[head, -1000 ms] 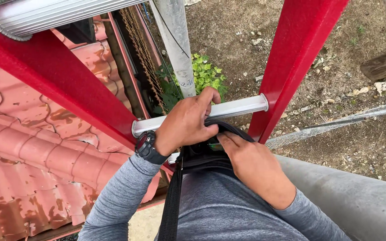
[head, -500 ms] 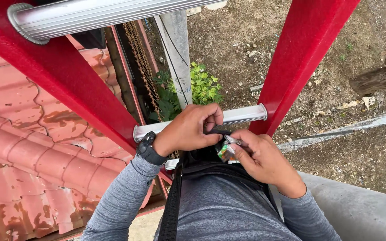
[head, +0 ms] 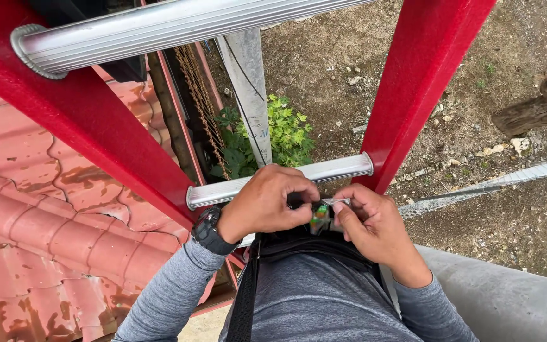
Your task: Installing fiber optic cables and protective sleeves into a distribution box while on a ladder.
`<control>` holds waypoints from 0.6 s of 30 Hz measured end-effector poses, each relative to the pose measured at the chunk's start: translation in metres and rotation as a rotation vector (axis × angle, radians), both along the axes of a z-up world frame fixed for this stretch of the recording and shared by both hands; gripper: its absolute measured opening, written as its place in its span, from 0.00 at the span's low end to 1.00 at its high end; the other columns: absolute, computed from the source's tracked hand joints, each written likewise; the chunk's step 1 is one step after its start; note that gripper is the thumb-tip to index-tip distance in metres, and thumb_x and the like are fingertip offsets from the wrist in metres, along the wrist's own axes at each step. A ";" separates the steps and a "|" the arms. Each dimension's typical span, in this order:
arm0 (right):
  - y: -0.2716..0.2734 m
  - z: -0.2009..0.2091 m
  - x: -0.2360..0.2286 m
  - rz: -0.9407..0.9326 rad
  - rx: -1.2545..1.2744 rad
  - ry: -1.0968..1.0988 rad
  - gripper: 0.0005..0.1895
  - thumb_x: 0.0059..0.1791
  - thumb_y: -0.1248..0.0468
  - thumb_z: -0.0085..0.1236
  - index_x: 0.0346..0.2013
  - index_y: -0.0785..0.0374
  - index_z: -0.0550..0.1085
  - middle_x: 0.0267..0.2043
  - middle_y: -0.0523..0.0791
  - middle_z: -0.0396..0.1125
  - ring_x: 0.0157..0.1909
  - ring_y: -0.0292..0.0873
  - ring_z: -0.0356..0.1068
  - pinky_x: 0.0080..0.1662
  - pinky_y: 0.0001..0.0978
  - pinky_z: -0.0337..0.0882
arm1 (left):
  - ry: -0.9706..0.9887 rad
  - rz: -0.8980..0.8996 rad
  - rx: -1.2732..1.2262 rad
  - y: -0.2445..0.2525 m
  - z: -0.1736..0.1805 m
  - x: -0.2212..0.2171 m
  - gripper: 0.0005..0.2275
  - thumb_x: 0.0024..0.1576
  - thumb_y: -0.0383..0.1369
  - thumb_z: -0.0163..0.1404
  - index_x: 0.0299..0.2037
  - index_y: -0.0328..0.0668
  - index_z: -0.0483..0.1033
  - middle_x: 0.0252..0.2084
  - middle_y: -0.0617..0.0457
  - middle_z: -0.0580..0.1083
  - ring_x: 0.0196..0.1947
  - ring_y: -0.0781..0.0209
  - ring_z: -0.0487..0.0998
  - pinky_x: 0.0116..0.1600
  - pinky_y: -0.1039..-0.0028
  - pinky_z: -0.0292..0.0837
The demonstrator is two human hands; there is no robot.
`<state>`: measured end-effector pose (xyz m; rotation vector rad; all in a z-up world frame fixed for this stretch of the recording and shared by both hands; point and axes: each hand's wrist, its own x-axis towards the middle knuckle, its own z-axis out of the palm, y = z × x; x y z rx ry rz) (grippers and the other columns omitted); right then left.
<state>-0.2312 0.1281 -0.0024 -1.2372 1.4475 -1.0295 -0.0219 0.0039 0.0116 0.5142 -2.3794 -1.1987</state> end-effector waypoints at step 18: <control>0.024 -0.005 -0.016 0.089 0.121 -0.274 0.04 0.51 0.70 0.54 0.35 0.69 0.76 0.38 0.45 0.76 0.39 0.32 0.71 0.42 0.26 0.72 | -0.153 -0.050 -0.199 0.020 0.020 -0.011 0.07 0.43 0.37 0.61 0.30 0.50 0.82 0.30 0.60 0.74 0.29 0.59 0.74 0.40 0.66 0.57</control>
